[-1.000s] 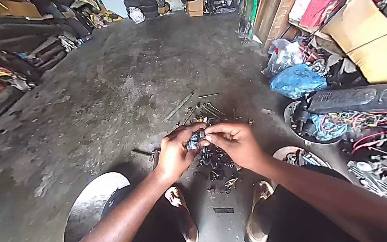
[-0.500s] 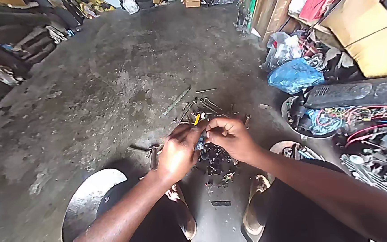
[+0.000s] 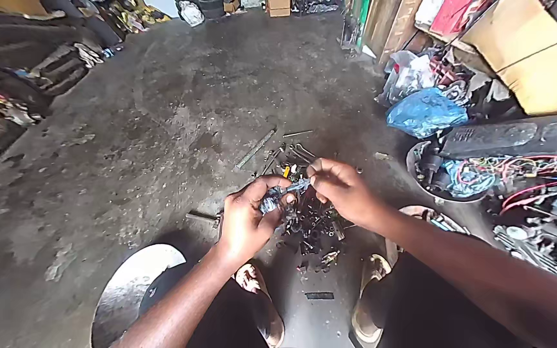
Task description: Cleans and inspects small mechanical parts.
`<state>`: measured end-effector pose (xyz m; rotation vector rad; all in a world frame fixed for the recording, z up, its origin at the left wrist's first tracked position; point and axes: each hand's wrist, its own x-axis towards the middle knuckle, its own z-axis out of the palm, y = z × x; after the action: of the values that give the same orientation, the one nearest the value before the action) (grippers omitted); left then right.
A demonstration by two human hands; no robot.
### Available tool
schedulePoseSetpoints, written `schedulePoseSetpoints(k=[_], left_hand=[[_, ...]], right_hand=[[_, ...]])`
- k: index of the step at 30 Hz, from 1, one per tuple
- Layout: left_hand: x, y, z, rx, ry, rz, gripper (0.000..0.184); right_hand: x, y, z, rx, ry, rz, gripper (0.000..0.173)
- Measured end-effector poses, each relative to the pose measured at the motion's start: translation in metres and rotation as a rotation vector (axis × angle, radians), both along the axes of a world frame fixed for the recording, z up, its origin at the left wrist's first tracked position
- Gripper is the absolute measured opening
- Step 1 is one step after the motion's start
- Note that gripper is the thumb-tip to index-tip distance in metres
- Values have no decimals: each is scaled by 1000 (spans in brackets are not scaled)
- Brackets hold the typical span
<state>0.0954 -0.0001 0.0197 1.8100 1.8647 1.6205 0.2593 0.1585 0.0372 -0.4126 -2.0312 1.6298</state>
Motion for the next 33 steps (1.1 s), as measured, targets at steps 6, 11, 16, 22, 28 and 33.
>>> schedulePoseSetpoints(k=[6,11,16,22,28,33], left_hand=[[-3,2,0,-2,4,-10,25],[-3,4,-5,-41,148,20,35],[1,2,-7,-16,254,32,25],[10,3,1,50,187,82,23],[18,3,-6,-4,196,126,27],[10,7,-6,-5,-151,-25,27]], right_hand=[[0,-5,2,39,41,122,32],[-2,-8,-1,96,60,25,24],[2,-1,-2,142,10,75,6],[8,-2,7,81,-4,15,4],[11,5,6,38,-22,-47,5],[9,4,0,-97,19,86,19]])
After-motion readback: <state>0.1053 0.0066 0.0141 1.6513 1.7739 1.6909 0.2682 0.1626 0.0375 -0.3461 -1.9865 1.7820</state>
